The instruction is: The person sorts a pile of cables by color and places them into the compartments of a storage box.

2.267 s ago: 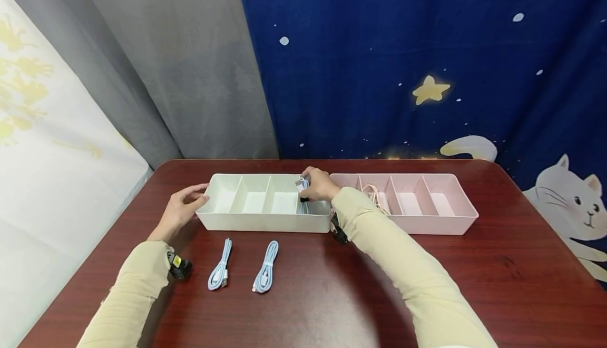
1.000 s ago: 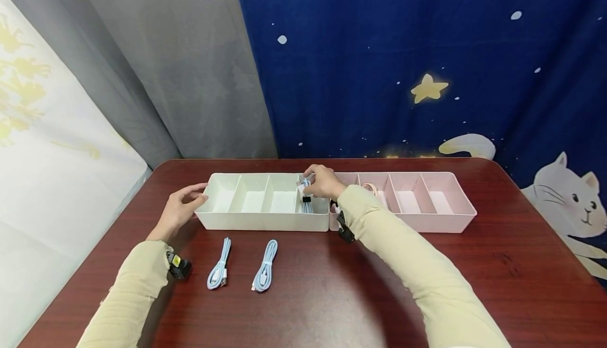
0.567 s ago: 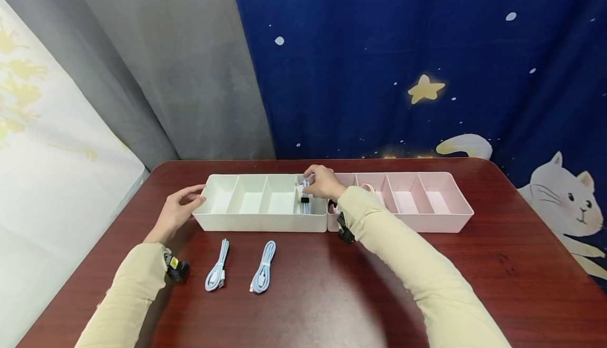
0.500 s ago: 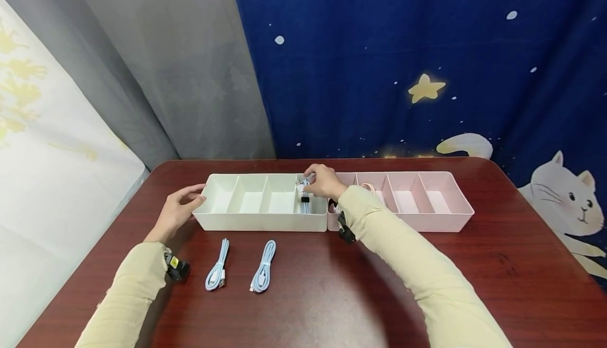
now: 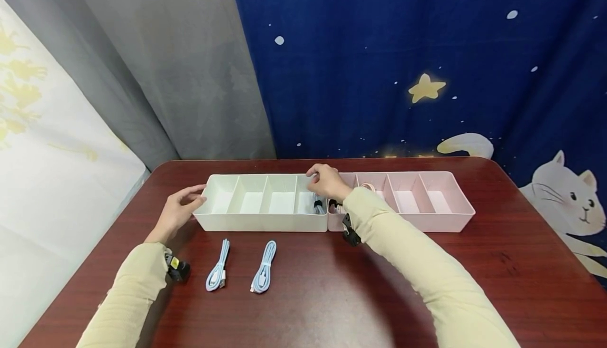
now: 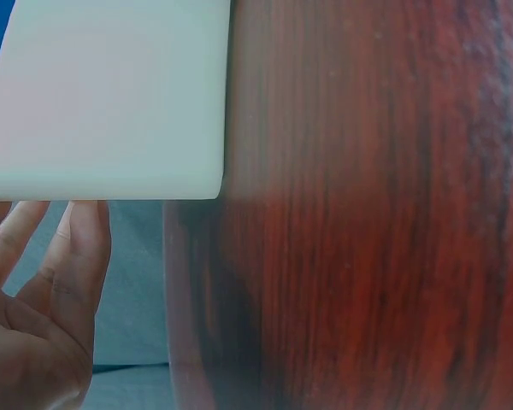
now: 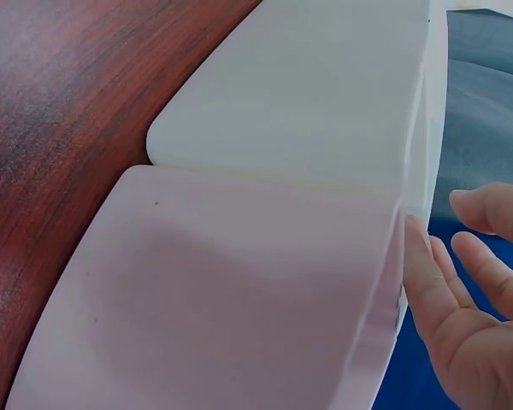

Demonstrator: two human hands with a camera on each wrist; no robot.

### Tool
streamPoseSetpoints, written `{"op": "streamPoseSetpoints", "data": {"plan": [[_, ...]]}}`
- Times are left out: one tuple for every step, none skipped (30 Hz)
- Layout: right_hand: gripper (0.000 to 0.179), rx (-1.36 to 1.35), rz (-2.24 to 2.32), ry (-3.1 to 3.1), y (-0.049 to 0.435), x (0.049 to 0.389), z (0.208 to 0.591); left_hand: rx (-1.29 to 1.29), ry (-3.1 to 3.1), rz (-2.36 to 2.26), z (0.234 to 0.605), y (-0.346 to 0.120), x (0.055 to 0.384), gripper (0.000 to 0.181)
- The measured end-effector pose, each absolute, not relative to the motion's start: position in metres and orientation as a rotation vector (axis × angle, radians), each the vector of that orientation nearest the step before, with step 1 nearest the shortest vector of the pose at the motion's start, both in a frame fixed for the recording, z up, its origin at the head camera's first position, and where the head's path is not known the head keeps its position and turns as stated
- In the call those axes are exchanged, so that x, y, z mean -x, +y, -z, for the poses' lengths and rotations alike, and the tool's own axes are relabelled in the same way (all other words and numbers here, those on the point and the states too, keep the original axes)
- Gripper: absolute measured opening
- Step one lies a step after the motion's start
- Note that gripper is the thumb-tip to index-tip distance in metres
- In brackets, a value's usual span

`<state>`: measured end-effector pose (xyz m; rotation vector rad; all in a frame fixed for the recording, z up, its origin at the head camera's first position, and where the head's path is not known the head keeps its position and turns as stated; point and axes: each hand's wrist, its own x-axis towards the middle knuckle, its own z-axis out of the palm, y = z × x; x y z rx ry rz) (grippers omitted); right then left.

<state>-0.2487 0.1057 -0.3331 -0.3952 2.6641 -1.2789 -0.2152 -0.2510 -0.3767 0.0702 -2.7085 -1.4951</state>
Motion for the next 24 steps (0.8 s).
{"op": "streamPoseSetpoints", "data": {"plan": [[0.030,0.393,1.290,2.654,0.106,0.248,0.333,-0.070,-2.709,1.493,0.377,-0.251,0.215,0.043],[0.030,0.400,1.292,2.650,0.106,0.248,0.333,-0.070,-2.710,1.492,0.377,-0.251,0.215,0.043],[0.031,0.408,1.296,2.646,0.106,0.248,0.333,-0.071,-2.709,1.489,0.377,-0.251,0.215,0.043],[0.031,0.411,1.304,2.638,0.106,0.248,0.333,-0.072,-2.709,1.490,0.377,-0.252,0.216,0.043],[0.031,0.414,1.315,2.627,0.106,0.248,0.333,-0.075,-2.708,1.494,0.377,-0.251,0.216,0.042],[0.031,0.425,1.324,2.621,0.107,0.247,0.333,-0.095,-2.705,1.496,0.378,-0.251,0.216,0.042],[0.032,0.433,1.336,2.613,0.107,0.246,0.332,-0.099,-2.705,1.496,0.378,-0.252,0.216,0.042],[0.032,0.441,1.344,2.607,0.108,0.245,0.332,-0.103,-2.705,1.500,0.378,-0.252,0.216,0.042],[0.032,0.449,1.357,2.599,0.109,0.244,0.331,-0.105,-2.704,1.502,0.378,-0.252,0.216,0.042],[0.032,0.455,1.367,2.591,0.109,0.242,0.330,-0.105,-2.703,1.505,0.378,-0.252,0.216,0.042],[0.032,0.465,1.373,2.587,0.109,0.241,0.330,-0.103,-2.704,1.505,0.378,-0.252,0.215,0.043],[0.032,0.476,1.378,2.586,0.110,0.240,0.330,-0.100,-2.704,1.502,0.377,-0.252,0.215,0.043],[0.032,0.489,1.385,2.581,0.110,0.239,0.330,-0.079,-2.704,1.501,0.377,-0.252,0.214,0.043],[0.032,0.501,1.391,2.579,0.110,0.237,0.329,-0.076,-2.701,1.502,0.376,-0.252,0.214,0.043],[0.032,0.516,1.397,2.575,0.110,0.236,0.329,-0.071,-2.701,1.495,0.376,-0.253,0.214,0.043],[0.032,0.529,1.402,2.569,0.110,0.234,0.328,-0.073,-2.698,1.495,0.376,-0.253,0.214,0.043],[0.031,0.544,1.406,2.564,0.110,0.232,0.328,-0.077,-2.697,1.495,0.376,-0.253,0.214,0.043],[0.031,0.560,1.408,2.563,0.110,0.230,0.328,-0.096,-2.691,1.496,0.377,-0.252,0.214,0.042],[0.031,0.573,1.404,2.566,0.110,0.228,0.327,-0.095,-2.691,1.496,0.377,-0.252,0.214,0.042],[0.030,0.590,1.397,2.569,0.109,0.226,0.327,-0.099,-2.690,1.498,0.378,-0.252,0.215,0.042],[0.030,0.613,1.388,2.573,0.109,0.224,0.328,-0.098,-2.692,1.497,0.378,-0.252,0.215,0.042],[0.030,0.639,1.380,2.575,0.108,0.222,0.329,-0.103,-2.690,1.506,0.378,-0.252,0.215,0.042],[0.029,0.658,1.376,2.576,0.108,0.221,0.329,-0.092,-2.692,1.503,0.378,-0.252,0.215,0.042],[0.029,0.678,1.368,2.579,0.107,0.219,0.330,-0.089,-2.692,1.504,0.378,-0.252,0.216,0.043]]}}
